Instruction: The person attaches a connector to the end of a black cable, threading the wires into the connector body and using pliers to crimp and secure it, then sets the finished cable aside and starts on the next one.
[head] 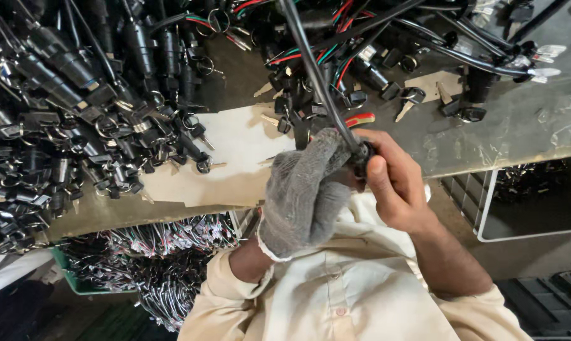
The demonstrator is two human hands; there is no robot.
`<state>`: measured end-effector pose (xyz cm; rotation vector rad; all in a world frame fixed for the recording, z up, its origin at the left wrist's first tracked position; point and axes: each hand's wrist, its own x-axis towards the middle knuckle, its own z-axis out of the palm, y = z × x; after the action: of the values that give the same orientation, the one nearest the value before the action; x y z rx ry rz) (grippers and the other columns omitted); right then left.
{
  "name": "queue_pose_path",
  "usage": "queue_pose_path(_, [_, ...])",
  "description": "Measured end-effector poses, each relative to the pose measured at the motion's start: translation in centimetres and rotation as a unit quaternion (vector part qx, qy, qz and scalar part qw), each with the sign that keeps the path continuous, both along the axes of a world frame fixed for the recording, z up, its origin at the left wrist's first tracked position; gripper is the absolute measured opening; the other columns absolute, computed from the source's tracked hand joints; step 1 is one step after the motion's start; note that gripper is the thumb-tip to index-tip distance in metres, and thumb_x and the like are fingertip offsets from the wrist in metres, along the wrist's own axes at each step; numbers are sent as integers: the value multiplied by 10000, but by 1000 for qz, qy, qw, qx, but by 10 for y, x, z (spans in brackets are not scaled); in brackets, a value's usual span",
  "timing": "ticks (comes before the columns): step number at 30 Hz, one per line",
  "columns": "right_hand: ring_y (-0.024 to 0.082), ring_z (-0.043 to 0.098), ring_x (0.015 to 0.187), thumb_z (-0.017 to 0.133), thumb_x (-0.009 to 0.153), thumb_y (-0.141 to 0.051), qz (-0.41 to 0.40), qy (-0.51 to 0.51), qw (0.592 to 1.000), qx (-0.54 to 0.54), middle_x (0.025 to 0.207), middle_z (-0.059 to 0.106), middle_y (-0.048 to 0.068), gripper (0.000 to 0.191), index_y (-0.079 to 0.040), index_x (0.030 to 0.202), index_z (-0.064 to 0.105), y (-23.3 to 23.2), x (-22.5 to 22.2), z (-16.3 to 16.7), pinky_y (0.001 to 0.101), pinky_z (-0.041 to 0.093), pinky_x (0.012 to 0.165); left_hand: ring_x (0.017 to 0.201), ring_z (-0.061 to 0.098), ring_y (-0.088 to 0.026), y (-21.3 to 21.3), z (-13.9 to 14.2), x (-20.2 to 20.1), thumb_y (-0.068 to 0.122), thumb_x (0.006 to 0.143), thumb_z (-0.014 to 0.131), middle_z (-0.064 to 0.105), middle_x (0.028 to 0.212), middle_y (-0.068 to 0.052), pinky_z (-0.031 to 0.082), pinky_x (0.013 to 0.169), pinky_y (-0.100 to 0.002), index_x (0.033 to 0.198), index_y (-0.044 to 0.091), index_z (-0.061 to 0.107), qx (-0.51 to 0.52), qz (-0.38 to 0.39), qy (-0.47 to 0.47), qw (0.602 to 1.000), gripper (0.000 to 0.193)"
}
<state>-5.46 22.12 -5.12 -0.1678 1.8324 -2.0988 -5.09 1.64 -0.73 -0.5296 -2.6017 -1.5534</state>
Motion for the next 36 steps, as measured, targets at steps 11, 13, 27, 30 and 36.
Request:
queue_pose_path(11, [49,425,706,571,1030,-283,46,-17,999,8,769,520,-43,273,-19,1048,638,9,-3,-6,227,356,630,1369,569,-329,3,2,-25,257,1024,722,586,1464,-124,435,1185,-439,1446,100,597,86,-100,-121,984,467])
queue_pose_path(13, [52,441,721,559,1035,-269,41,10,999,27,797,556,-41,284,-6,1095,649,5,-3,-4,238,376,637,1390,542,-336,1,-3,-27,249,1003,731,575,1470,-105,414,1202,-427,1463,109,567,77,-113,-61,989,508])
queue_pose_path(27, [224,574,1328,630,973,-328,301,6,940,-160,1445,601,131,632,52,1462,505,19,3,-40,369,456,1147,1212,608,-176,-14,-13,-17,214,850,852,737,1177,25,398,1115,-380,1118,149,757,283,-197,-142,928,292])
queue_pose_path(30, [216,545,1304,799,913,-410,224,-108,949,-194,1425,569,145,832,63,1511,468,18,16,-57,385,460,1123,1224,590,-183,-11,-9,-15,205,896,800,741,1148,22,391,1116,-367,1126,149,765,260,-157,-144,942,239])
queue_pose_path(36, [262,584,888,694,947,-526,-130,-76,989,-7,1170,521,125,695,-71,1305,309,-13,23,-34,484,465,775,1295,576,-173,-5,-10,-19,267,1093,665,647,1319,-70,441,1130,-324,1362,101,605,195,-72,-112,972,322])
